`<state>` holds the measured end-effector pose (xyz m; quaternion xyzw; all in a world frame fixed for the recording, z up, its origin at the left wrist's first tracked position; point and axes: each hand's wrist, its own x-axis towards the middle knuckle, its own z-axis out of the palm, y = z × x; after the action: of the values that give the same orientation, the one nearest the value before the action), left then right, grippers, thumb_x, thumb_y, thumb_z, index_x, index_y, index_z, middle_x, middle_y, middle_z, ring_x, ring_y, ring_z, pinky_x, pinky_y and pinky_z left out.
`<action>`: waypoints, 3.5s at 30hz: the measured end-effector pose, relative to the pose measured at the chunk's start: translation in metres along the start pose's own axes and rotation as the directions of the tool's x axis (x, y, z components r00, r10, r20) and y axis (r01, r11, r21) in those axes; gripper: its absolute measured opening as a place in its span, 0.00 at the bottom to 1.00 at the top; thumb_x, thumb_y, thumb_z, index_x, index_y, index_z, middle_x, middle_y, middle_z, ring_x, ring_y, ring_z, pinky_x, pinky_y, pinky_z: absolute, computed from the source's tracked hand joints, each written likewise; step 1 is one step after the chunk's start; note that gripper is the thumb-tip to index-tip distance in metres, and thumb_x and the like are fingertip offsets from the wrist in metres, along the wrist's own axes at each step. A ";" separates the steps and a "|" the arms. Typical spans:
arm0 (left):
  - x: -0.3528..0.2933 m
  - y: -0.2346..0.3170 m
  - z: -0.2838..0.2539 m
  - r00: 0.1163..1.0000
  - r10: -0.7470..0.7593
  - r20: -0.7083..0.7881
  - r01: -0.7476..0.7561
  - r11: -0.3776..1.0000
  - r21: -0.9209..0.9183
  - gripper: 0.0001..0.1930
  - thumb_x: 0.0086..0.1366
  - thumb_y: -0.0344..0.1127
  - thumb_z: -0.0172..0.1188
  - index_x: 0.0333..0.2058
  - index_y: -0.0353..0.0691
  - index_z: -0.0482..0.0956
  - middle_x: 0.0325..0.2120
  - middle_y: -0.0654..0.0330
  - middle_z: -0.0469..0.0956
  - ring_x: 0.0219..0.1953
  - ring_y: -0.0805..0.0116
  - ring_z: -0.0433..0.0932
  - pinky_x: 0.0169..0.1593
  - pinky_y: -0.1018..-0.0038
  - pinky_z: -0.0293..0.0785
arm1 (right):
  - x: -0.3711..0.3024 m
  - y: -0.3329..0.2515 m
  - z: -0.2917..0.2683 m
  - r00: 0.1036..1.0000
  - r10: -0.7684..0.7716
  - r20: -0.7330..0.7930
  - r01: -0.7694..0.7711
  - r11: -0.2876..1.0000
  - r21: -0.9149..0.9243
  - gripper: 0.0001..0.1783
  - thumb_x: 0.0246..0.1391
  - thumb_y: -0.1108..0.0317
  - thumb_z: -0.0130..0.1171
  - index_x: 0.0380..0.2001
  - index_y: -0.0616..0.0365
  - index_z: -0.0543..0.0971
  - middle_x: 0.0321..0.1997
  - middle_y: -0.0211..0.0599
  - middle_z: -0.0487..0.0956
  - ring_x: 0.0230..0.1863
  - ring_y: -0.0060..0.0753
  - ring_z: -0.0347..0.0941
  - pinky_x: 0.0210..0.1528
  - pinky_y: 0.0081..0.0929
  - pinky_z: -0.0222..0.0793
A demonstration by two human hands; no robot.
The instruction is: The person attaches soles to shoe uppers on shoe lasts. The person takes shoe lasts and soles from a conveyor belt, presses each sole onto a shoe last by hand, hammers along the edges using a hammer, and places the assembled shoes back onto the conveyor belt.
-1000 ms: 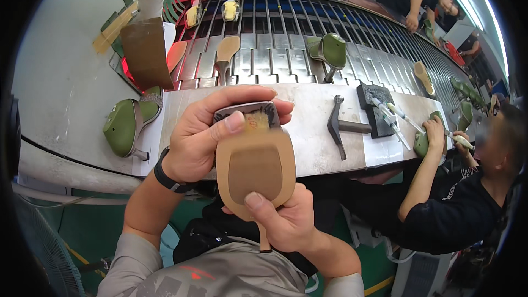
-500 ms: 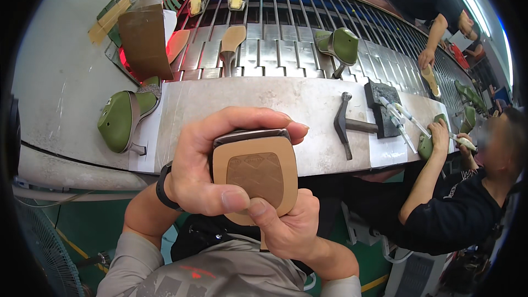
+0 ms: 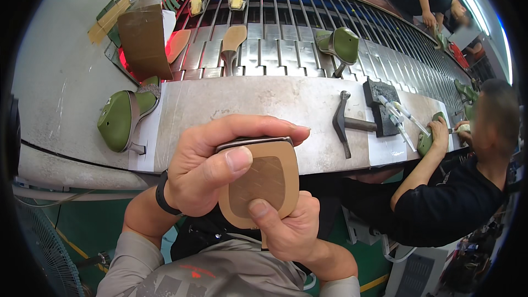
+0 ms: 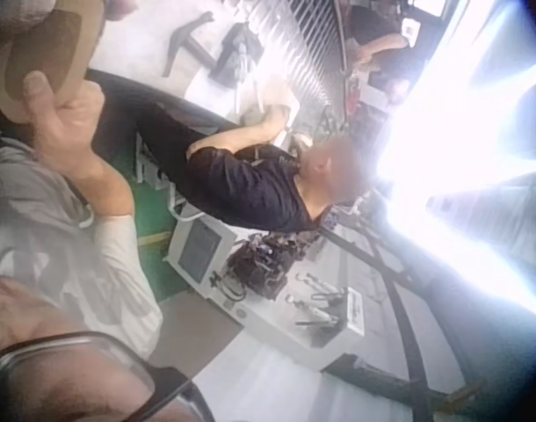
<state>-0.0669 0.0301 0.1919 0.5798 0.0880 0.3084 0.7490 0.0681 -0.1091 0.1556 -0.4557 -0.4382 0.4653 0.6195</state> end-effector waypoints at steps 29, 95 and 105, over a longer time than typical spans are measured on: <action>0.073 -0.038 -0.017 0.989 0.127 0.073 -0.121 0.989 -0.083 0.33 0.84 0.55 0.44 0.68 0.29 0.70 0.58 0.53 0.81 0.59 0.71 0.80 0.65 0.72 0.75 | 0.049 -0.013 -0.045 0.992 0.115 -0.050 -0.105 0.979 0.176 0.23 0.77 0.55 0.52 0.50 0.70 0.81 0.35 0.45 0.87 0.29 0.33 0.86 0.30 0.28 0.85; -0.061 -0.085 -0.072 0.948 0.194 -0.251 0.018 0.757 0.653 0.19 0.68 0.21 0.61 0.57 0.32 0.84 0.64 0.45 0.78 0.66 0.57 0.77 0.68 0.66 0.71 | 0.090 0.050 -0.041 0.830 -0.176 0.530 0.558 0.255 -0.790 0.12 0.48 0.75 0.74 0.29 0.63 0.78 0.61 0.51 0.83 0.32 0.48 0.83 0.37 0.39 0.79; -0.042 -0.078 -0.068 0.954 0.187 -0.232 0.056 0.651 0.757 0.11 0.61 0.20 0.67 0.43 0.34 0.86 0.59 0.45 0.82 0.55 0.62 0.84 0.56 0.69 0.79 | 0.104 0.052 -0.063 0.774 -0.187 0.605 0.632 0.302 -0.714 0.12 0.46 0.72 0.75 0.29 0.61 0.79 0.68 0.49 0.78 0.34 0.48 0.82 0.39 0.42 0.79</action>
<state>-0.1056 0.0510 0.0894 0.7897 0.2958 0.3521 0.4061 0.1392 -0.0096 0.1042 -0.4700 -0.8374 0.0636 0.2717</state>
